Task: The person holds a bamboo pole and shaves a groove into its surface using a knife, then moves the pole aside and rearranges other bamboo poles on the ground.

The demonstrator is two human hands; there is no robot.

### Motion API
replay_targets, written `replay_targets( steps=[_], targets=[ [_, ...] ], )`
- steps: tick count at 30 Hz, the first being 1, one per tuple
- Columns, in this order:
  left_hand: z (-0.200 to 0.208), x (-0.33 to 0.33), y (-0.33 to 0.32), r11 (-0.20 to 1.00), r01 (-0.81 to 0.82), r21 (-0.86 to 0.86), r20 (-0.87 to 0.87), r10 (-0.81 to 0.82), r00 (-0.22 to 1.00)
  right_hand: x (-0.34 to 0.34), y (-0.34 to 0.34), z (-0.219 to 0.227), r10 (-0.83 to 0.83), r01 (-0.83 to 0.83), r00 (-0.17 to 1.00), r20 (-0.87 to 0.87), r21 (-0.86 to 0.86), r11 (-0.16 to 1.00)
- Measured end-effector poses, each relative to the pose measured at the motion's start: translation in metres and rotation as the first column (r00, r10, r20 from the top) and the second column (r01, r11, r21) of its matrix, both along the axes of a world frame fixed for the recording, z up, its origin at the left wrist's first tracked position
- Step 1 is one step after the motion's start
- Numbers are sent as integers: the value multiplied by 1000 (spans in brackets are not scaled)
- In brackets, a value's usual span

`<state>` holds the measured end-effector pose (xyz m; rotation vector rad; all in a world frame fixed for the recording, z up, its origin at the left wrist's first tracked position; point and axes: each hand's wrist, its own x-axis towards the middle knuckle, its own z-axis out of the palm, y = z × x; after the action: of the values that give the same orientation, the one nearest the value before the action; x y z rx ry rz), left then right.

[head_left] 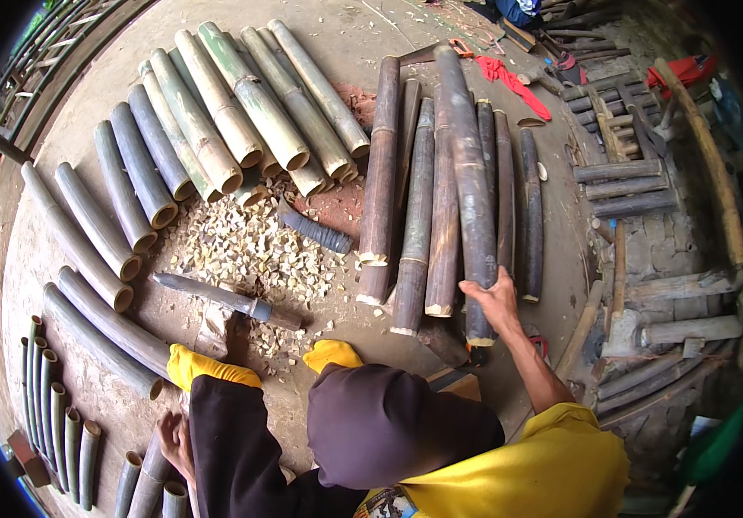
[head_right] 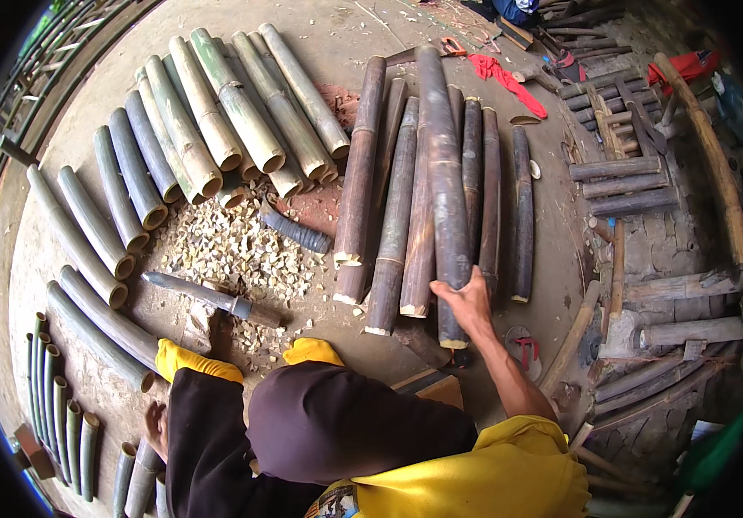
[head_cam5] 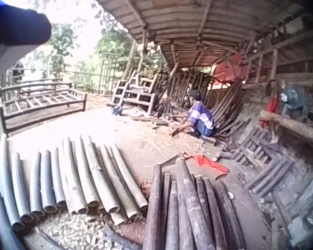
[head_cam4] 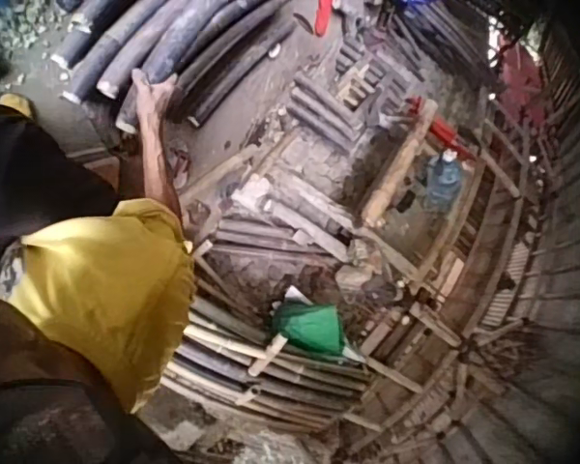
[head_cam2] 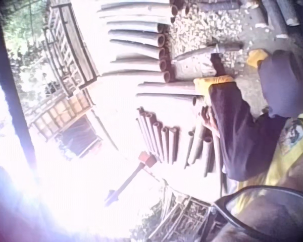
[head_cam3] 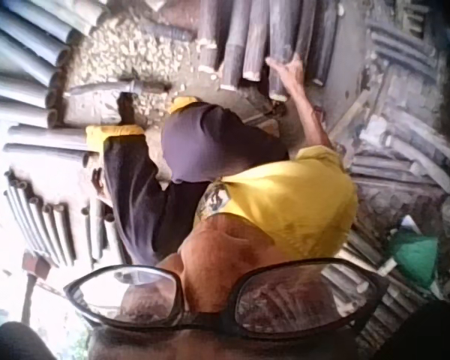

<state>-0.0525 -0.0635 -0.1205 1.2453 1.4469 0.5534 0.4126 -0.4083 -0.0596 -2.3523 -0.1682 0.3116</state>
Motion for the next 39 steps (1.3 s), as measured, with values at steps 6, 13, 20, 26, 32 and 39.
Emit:
replay_targets(
  steps=[6,13,20,26,32,39],
  targets=[
    [-29,-56,-39,964,-258,-61,-53,255,965,34,5,-29,-13,105,954,301,-291,951],
    [-36,-92,-69,894,-360,266,-268,428,863,66,56,-13,278,-280,879,388,-53,959],
    [-59,-175,-122,798,-215,564,-635,585,504,23,287,71,830,-834,473,294,-152,530],
    [-84,-234,-143,695,-308,649,-653,717,243,-109,409,103,969,-945,-172,180,-309,-110],
    [-105,-277,-162,790,-446,421,-827,536,170,-220,445,59,851,-795,-526,-6,-353,-494],
    [-109,-294,-178,798,-404,446,-791,563,239,-402,475,-11,622,-605,-782,-32,-201,-770]
  ],
)
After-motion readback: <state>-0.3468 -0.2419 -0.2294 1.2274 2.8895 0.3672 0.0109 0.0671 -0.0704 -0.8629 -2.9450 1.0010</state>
